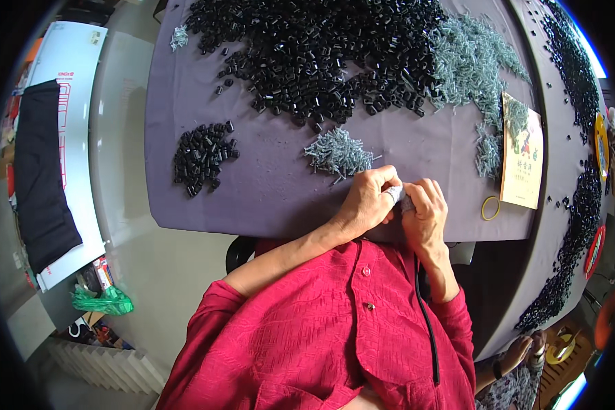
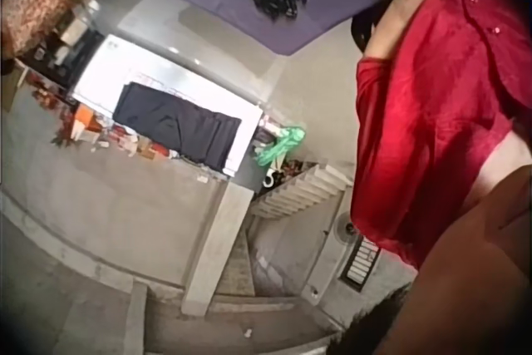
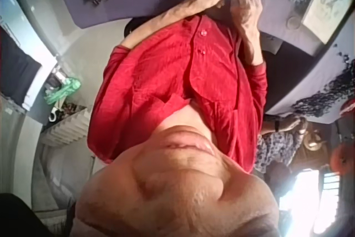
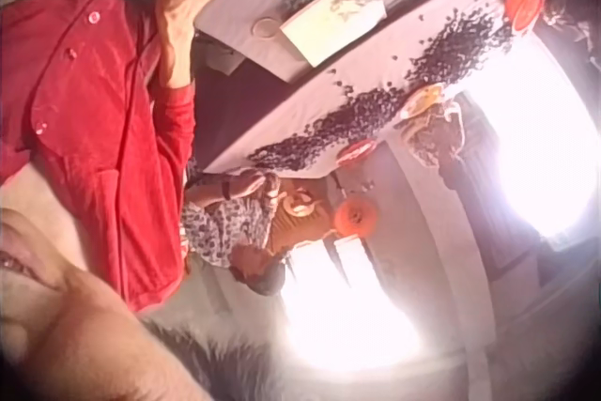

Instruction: Sorting and grouping small black plastic components on a table.

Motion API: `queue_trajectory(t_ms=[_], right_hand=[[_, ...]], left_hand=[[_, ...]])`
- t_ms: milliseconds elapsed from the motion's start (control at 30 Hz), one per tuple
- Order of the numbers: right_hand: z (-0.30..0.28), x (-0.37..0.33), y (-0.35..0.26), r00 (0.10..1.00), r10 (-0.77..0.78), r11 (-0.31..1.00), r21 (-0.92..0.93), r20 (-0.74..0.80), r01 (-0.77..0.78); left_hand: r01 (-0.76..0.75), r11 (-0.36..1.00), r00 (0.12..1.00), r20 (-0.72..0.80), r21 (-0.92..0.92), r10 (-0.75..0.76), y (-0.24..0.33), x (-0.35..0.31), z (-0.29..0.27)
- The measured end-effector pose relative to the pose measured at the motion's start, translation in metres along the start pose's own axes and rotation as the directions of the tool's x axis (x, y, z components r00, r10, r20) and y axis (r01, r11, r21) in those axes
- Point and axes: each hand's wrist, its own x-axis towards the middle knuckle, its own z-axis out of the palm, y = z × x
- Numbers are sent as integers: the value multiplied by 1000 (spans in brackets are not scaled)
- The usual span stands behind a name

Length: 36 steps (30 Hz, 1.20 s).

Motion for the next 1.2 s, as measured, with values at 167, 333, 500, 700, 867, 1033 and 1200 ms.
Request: queue_trajectory(t_ms=[167, 333, 500, 700, 867, 1033, 1200], right_hand=[[-9, 8, 1, 997, 41, 999, 10, 70, -42], [-23, 20, -4, 965, 133, 989, 30, 228, -144], [-31, 50, -14, 944, 160, 962, 170, 288, -215], [12, 123, -12, 992, -20, 997, 83, 123, 10], [48, 184, -14, 982, -161, 975, -135, 102, 174], [60, 201, -15, 961, -158, 945, -248, 227, 214], [64, 213, -20, 936, -88, 909, -357, 340, 215]], left_hand=[[-84, 993, 996, -15, 83, 85, -3, 0, 2], [-454, 764, 853, -23, 458, 521, -23, 3, 6], [-404, 692, 780, -169, 599, 602, 2, -24, -39], [-5, 527, 736, -354, 850, 577, 11, -44, -153], [139, 469, 768, -394, 872, 506, -4, -54, -182], [233, 507, 751, -485, 830, 448, -4, -57, -182], [264, 531, 728, -527, 805, 438, -3, -56, -182]])
